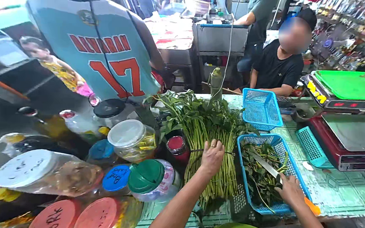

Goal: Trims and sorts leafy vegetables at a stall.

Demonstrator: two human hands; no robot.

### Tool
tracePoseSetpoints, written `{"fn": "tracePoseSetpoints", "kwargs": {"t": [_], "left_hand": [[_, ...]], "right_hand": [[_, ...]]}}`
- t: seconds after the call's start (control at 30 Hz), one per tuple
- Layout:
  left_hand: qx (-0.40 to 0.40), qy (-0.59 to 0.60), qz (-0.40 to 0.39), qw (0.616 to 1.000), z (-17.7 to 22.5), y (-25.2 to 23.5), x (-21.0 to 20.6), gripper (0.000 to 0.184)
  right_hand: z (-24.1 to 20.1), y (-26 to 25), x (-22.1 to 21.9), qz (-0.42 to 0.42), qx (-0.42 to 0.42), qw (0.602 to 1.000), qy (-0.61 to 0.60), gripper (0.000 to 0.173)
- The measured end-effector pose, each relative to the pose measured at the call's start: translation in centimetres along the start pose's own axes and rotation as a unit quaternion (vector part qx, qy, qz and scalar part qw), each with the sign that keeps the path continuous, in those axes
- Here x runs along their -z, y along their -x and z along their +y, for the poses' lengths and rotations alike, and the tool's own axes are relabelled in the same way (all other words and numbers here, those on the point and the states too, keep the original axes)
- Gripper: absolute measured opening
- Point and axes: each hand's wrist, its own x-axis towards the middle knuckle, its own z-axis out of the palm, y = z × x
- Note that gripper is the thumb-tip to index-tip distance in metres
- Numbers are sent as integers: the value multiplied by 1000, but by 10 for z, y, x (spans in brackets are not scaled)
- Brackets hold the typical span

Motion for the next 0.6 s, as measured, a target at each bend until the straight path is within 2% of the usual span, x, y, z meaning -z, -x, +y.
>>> {"fn": "tracePoseSetpoints", "kwargs": {"t": [0.03, 0.1, 0.27, 0.37, 0.43, 0.5, 0.6], "left_hand": [[4, -32, -44, 999, 7, -4, -4, 50], [31, -105, -80, 991, 19, -8, -12, 46], [51, -188, -98, 976, 28, -16, -10, 35], [87, -110, -150, 979, 24, -27, 5, 32], [114, -23, -178, 977, 14, -33, 15, 29], [131, 26, -204, 970, 5, -39, 20, 33], [155, 64, -211, 963, -5, -47, 16, 39]], "right_hand": [[3, 0, -3, 6, -12, 1000, 8, 80], [12, -2, -6, 2, -30, 999, 20, 78], [26, 18, 10, -25, -3, 1000, 0, 47], [18, 45, 33, -84, 13, 990, -112, 43], [3, 64, 38, -115, 39, 961, -249, 44], [-30, 80, 34, -156, 75, 913, -369, 45], [-96, 86, 14, -200, 129, 882, -407, 46]]}}
